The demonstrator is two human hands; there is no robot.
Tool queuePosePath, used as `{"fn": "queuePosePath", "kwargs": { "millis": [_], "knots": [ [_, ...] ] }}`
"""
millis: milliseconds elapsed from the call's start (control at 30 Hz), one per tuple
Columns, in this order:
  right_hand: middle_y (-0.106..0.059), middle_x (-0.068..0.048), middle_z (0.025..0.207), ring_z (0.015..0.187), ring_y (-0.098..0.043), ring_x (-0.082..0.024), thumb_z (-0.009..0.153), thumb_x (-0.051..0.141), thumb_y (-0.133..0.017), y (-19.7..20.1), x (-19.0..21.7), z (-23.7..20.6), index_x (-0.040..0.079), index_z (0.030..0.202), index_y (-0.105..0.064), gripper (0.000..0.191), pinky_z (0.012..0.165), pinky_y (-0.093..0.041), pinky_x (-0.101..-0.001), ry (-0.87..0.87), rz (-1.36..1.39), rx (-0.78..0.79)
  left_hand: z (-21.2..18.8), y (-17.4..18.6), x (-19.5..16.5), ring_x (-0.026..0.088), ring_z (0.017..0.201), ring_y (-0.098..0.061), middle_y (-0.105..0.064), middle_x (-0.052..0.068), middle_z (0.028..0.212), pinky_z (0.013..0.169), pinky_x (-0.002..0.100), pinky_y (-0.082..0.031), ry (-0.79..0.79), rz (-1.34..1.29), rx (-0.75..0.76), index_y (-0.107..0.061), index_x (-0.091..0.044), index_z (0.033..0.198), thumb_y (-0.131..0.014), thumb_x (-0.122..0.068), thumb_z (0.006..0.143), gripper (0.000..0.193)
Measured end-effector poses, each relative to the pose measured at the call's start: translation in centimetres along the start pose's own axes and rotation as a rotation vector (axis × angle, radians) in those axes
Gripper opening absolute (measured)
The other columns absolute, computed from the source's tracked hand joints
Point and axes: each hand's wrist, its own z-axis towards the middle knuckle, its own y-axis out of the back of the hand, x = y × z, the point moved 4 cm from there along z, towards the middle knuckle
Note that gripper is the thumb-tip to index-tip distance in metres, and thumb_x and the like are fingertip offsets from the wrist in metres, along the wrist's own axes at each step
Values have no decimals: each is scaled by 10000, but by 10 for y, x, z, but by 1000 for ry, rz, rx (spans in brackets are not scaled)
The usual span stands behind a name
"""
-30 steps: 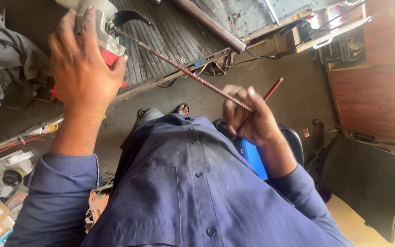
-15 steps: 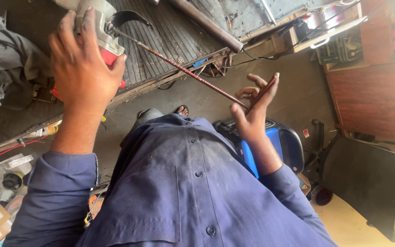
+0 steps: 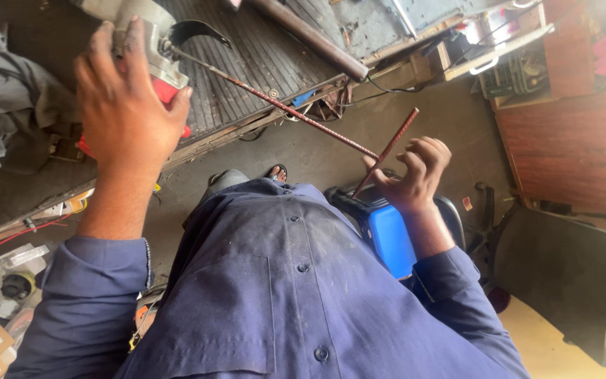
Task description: The person assembles a small electric motor by inserting screws and a metal plate into the motor housing, then uses a metal rod to adjust internal components. They also handle a cylindrical metal part and put on gloves.
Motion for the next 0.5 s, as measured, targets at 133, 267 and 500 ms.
{"fn": "queuePosePath", "kwargs": {
  "millis": [133, 267, 500],
  "knots": [
    [-676, -116, 1216, 1287, -598, -326, 799, 274, -1004, -8, 14, 18, 47, 1186, -652, 570, 1109, -467, -542, 82, -92, 82, -1, 1, -1, 427, 1298, -487, -416, 214, 1496, 1084, 519, -481, -8, 2, -15, -427, -49, 1569, -903, -303, 827, 917],
    [-755, -65, 995, 1165, -718, -274, 796, 204, -918, -9, 24, 39, 79, 1031, -772, 303, 1155, -498, -502, 50, 97, 216, 1, 0, -2, 426, 1282, -493, -426, 214, 1486, 1052, 520, -486, 10, -4, -13, -440, -47, 1553, -927, -312, 836, 906],
    [-782, -107, 869, 833, -791, -187, 821, 262, -864, -8, 14, 31, 11, 977, -791, 304, 1016, -593, -353, -563, 508, 555, 2, 3, -2, 410, 1258, -510, -441, 195, 1482, 1024, 504, -492, -34, 16, -15, -467, -49, 1543, -929, -318, 824, 896]
  ]
}}
